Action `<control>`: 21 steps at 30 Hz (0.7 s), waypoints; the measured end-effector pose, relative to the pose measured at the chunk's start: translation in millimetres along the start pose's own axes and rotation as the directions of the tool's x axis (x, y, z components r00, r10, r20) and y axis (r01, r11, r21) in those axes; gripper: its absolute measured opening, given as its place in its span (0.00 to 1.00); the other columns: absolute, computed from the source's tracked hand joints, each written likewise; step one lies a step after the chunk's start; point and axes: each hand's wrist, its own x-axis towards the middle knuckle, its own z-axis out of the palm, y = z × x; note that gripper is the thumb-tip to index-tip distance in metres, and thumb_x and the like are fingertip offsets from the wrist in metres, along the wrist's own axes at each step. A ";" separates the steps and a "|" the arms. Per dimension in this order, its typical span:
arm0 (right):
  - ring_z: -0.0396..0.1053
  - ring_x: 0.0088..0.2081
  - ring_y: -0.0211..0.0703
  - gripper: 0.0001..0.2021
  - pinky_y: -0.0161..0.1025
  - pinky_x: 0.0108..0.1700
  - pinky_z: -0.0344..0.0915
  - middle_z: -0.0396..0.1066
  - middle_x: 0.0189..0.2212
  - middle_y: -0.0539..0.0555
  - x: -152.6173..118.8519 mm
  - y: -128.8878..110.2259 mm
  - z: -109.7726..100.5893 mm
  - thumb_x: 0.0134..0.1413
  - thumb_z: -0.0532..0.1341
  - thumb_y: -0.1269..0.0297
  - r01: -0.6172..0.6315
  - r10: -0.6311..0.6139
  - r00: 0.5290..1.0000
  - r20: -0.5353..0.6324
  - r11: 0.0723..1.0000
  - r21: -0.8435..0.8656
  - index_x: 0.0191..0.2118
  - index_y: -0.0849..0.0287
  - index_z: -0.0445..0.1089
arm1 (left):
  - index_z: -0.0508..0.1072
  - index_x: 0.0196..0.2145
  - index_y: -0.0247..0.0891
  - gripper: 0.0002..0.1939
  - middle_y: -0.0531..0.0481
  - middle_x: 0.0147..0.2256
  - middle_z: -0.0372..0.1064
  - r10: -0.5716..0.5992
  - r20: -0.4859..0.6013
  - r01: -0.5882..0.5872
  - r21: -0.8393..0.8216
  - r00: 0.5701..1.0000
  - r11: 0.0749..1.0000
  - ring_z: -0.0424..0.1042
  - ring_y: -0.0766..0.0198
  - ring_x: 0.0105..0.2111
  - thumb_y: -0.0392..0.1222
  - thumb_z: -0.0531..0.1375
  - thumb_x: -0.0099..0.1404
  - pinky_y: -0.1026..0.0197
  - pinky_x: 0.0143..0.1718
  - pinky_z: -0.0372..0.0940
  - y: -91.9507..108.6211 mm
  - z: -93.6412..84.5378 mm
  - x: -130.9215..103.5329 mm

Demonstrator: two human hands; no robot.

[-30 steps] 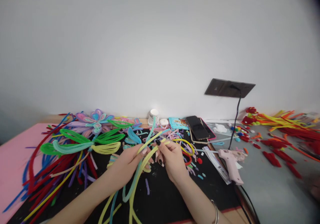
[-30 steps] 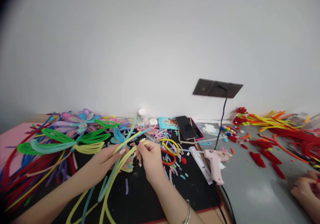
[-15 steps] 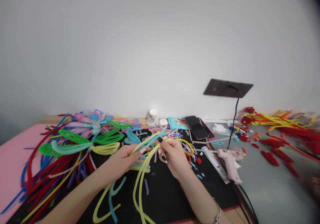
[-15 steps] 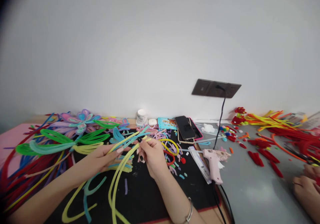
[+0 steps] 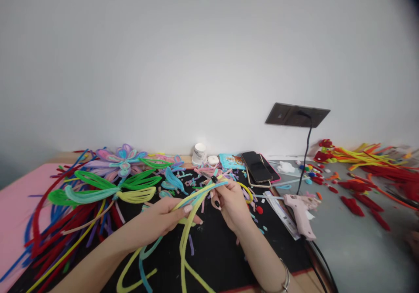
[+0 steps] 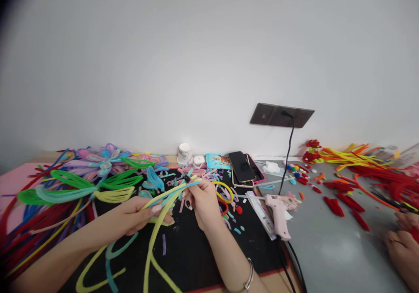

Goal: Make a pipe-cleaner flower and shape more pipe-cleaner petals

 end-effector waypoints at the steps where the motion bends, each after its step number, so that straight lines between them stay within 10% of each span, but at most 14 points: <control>1: 0.52 0.14 0.28 0.13 0.29 0.16 0.43 0.62 0.14 0.47 -0.2 0.2 -0.1 0.44 0.64 0.62 -0.001 0.001 1.000 0.000 1.000 -0.001 0.18 0.63 0.65 | 0.75 0.38 0.36 0.26 0.60 0.15 0.42 0.001 0.017 -0.001 -0.027 1.000 1.000 0.42 0.71 0.16 0.57 0.47 0.65 0.66 0.18 0.40 0.6 0.7 -0.3; 21: 0.49 0.13 0.28 0.14 0.30 0.15 0.44 0.58 0.12 0.45 -2.5 -2.1 2.8 0.44 0.65 0.62 -0.009 0.009 1.000 0.018 1.000 0.002 0.18 0.63 0.65 | 0.71 0.31 0.37 0.24 0.57 0.20 0.55 -0.015 0.038 0.013 0.060 0.999 0.998 0.56 0.67 0.25 0.58 0.45 0.65 0.66 0.29 0.52 -0.4 -1.3 -5.8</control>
